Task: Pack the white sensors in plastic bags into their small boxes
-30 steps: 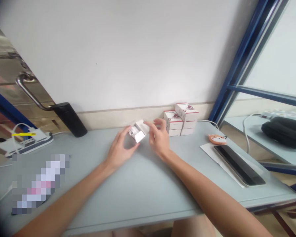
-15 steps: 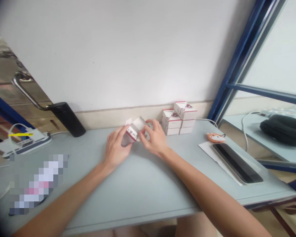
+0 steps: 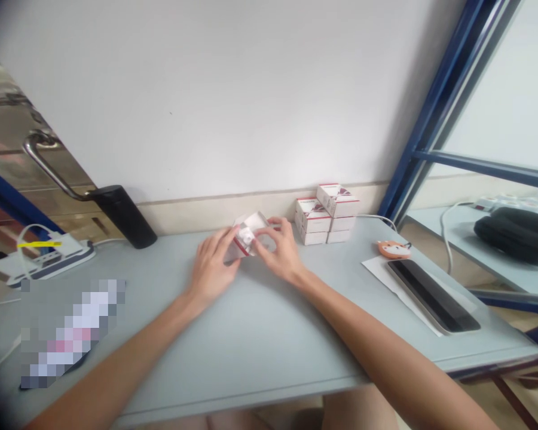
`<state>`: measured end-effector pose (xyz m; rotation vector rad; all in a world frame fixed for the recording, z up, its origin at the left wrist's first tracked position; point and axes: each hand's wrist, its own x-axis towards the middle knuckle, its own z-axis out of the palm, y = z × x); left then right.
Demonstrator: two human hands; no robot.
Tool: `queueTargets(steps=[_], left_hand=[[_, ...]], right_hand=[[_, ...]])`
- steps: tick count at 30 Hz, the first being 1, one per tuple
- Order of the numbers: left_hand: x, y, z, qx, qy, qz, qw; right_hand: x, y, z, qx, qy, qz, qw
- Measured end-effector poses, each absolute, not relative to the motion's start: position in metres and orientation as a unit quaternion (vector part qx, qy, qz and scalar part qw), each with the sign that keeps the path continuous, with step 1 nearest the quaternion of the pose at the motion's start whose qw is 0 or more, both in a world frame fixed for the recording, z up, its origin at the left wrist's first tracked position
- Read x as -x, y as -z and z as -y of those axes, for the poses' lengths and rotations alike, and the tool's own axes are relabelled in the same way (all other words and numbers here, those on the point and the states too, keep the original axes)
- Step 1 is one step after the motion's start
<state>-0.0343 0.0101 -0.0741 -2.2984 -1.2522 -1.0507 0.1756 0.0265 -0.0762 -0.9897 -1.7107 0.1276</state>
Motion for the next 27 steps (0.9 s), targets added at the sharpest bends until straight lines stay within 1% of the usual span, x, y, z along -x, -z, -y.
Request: queueTargets(steps=[3, 5, 7, 10, 14, 18, 23, 25, 27], left_hand=[[0.035, 0.074, -0.011, 0.799, 0.375, 0.441, 0.163], [0.035, 0.075, -0.012, 0.799, 0.374, 0.44, 0.168], [0.035, 0.075, -0.012, 0.8, 0.372, 0.438, 0.171], [0.035, 0.074, -0.011, 0.797, 0.374, 0.441, 0.175], [0.035, 0.073, -0.011, 0.795, 0.377, 0.442, 0.175], [0.035, 0.073, -0.012, 0.797, 0.38, 0.437, 0.172], [0.035, 0.074, -0.012, 0.796, 0.38, 0.44, 0.169], [0.035, 0.073, -0.012, 0.796, 0.379, 0.44, 0.172], [0.035, 0.072, -0.011, 0.796, 0.377, 0.44, 0.173]], right_hand=[[-0.184, 0.063, -0.027, 0.418, -0.026, 0.684, 0.597], [-0.197, 0.053, -0.03, 0.458, 0.002, 0.647, 0.61], [-0.214, 0.046, -0.036, 0.52, 0.033, 0.61, 0.597], [-0.239, 0.041, -0.045, 0.605, 0.068, 0.579, 0.542], [-0.255, 0.046, -0.055, 0.661, 0.078, 0.578, 0.473], [-0.26, 0.05, -0.057, 0.668, 0.115, 0.573, 0.461], [-0.268, 0.047, -0.057, 0.698, 0.09, 0.574, 0.417], [-0.266, 0.044, -0.054, 0.695, 0.101, 0.566, 0.432], [-0.258, 0.04, -0.049, 0.664, 0.116, 0.573, 0.466]])
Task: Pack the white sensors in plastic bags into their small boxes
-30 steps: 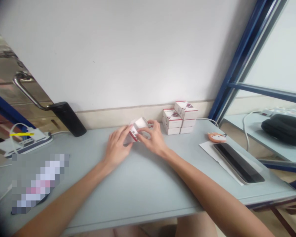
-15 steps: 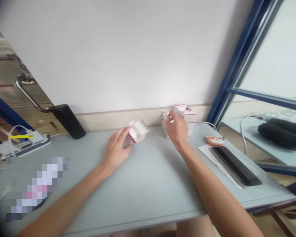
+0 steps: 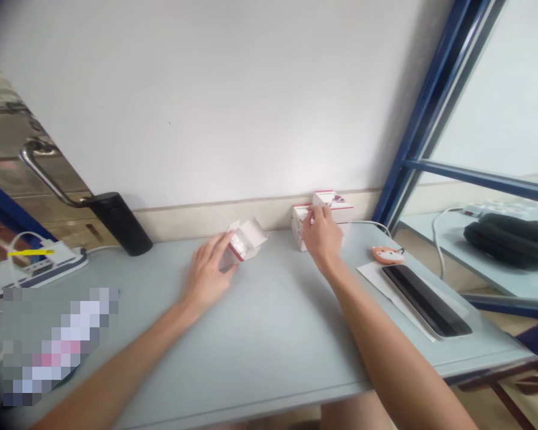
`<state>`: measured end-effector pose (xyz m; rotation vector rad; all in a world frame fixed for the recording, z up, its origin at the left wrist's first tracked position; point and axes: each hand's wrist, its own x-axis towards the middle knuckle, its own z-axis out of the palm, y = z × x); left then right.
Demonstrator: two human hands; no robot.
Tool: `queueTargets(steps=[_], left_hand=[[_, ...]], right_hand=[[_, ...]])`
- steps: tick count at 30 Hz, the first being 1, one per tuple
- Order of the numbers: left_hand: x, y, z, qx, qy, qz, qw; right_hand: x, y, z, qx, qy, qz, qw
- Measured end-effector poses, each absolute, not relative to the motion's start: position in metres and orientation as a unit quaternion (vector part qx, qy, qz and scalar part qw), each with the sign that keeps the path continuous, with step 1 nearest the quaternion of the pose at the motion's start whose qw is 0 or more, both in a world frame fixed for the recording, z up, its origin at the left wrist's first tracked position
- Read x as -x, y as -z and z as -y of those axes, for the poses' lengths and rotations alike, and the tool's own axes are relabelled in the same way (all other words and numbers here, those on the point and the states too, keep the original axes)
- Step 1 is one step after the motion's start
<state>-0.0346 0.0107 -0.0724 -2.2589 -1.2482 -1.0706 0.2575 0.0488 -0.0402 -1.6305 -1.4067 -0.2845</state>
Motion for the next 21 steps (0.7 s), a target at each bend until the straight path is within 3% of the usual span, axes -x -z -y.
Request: queueTargets(steps=[3, 8, 16, 21], left_hand=[[0.035, 0.072, -0.01, 0.797, 0.374, 0.441, 0.174], [0.036, 0.073, -0.01, 0.799, 0.369, 0.44, 0.179], [0.036, 0.074, -0.01, 0.803, 0.355, 0.445, 0.174], [0.036, 0.073, -0.01, 0.806, 0.354, 0.441, 0.177]], right_hand=[[-0.235, 0.036, -0.034, 0.545, 0.112, 0.672, 0.489], [-0.196, 0.041, -0.008, 0.375, 0.037, 0.849, 0.371], [-0.189, 0.055, -0.01, 0.38, -0.005, 0.875, 0.301], [-0.189, 0.055, -0.012, 0.375, -0.017, 0.87, 0.321]])
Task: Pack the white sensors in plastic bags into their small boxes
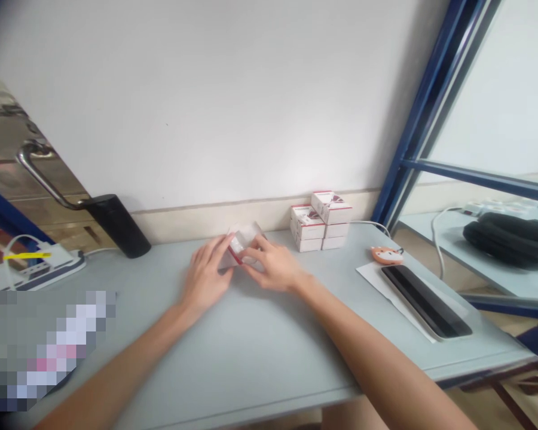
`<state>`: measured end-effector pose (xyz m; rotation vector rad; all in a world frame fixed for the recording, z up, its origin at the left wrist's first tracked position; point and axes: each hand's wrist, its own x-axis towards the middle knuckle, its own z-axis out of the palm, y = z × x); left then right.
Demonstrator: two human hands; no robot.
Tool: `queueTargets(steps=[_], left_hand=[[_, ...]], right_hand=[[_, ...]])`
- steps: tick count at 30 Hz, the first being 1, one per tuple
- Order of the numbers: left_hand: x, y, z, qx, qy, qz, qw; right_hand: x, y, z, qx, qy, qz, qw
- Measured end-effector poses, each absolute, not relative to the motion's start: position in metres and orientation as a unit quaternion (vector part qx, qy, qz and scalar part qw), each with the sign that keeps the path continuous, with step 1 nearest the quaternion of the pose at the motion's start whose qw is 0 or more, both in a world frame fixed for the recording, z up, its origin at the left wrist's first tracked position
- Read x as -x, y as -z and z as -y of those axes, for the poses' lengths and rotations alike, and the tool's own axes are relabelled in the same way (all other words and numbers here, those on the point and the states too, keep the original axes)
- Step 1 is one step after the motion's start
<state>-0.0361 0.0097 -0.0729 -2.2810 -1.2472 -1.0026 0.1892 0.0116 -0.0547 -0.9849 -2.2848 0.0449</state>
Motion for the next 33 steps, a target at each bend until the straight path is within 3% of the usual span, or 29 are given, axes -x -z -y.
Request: queueTargets(steps=[7, 11, 17, 26, 29, 33], left_hand=[[0.038, 0.071, -0.012, 0.796, 0.361, 0.453, 0.175], [0.037, 0.07, -0.011, 0.797, 0.364, 0.451, 0.168], [0.036, 0.069, -0.01, 0.795, 0.363, 0.452, 0.174], [0.037, 0.069, -0.011, 0.794, 0.358, 0.457, 0.182], [0.037, 0.069, -0.012, 0.795, 0.359, 0.456, 0.18], [0.037, 0.07, -0.012, 0.796, 0.361, 0.452, 0.178]], right_hand=[[-0.195, 0.042, -0.012, 0.374, 0.025, 0.825, 0.423], [-0.218, 0.032, -0.025, 0.51, 0.138, 0.702, 0.478], [-0.261, 0.027, -0.042, 0.717, 0.132, 0.567, 0.383], [-0.265, 0.024, -0.04, 0.776, 0.078, 0.551, 0.297], [-0.265, 0.023, -0.039, 0.766, 0.089, 0.558, 0.305], [-0.247, 0.024, -0.032, 0.683, 0.148, 0.598, 0.392]])
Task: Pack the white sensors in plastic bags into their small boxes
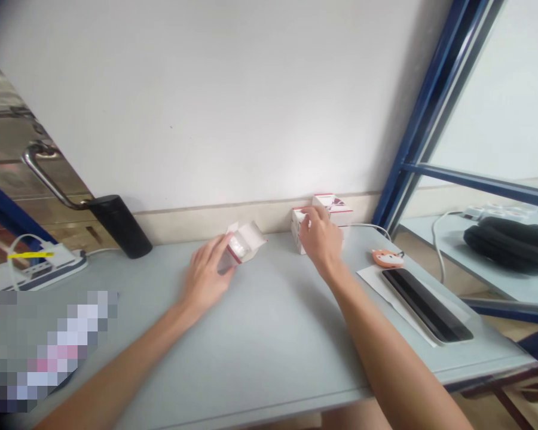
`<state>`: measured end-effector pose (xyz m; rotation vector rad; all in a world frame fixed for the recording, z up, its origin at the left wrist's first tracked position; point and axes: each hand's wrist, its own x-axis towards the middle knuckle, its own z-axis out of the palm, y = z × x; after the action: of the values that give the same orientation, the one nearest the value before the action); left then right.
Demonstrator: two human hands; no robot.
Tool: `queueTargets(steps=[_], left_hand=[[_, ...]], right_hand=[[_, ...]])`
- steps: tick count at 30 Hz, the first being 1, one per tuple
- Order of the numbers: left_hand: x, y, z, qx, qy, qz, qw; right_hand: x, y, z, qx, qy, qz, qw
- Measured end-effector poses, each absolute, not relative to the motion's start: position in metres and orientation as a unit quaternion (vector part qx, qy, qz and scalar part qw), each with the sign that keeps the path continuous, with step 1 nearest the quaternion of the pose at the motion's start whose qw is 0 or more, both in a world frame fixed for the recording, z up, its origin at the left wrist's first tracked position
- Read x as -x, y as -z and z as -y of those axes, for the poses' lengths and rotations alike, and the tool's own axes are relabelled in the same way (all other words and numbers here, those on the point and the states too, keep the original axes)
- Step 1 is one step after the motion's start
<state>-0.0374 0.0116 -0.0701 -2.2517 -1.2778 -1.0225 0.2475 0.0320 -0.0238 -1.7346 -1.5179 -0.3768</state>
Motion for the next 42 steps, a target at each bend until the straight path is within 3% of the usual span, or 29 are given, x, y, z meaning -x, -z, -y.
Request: queueTargets(steps=[3, 6, 12, 18, 32, 42], left_hand=[[0.037, 0.071, -0.011, 0.798, 0.358, 0.452, 0.173], [0.037, 0.07, -0.01, 0.801, 0.35, 0.454, 0.175], [0.037, 0.068, -0.008, 0.819, 0.338, 0.418, 0.201], [0.037, 0.072, -0.009, 0.823, 0.355, 0.401, 0.187], [0.034, 0.072, -0.002, 0.828, 0.378, 0.391, 0.136], [0.035, 0.063, -0.006, 0.843, 0.359, 0.382, 0.121]], right_hand=[[-0.22, 0.027, -0.019, 0.548, 0.148, 0.71, 0.417], [-0.194, 0.032, -0.006, 0.472, 0.095, 0.797, 0.365], [-0.185, 0.043, -0.008, 0.497, -0.024, 0.813, 0.303], [-0.192, 0.05, -0.017, 0.505, 0.029, 0.834, 0.219], [-0.191, 0.049, -0.018, 0.502, 0.078, 0.84, 0.189], [-0.204, 0.042, -0.019, 0.524, 0.06, 0.803, 0.276]])
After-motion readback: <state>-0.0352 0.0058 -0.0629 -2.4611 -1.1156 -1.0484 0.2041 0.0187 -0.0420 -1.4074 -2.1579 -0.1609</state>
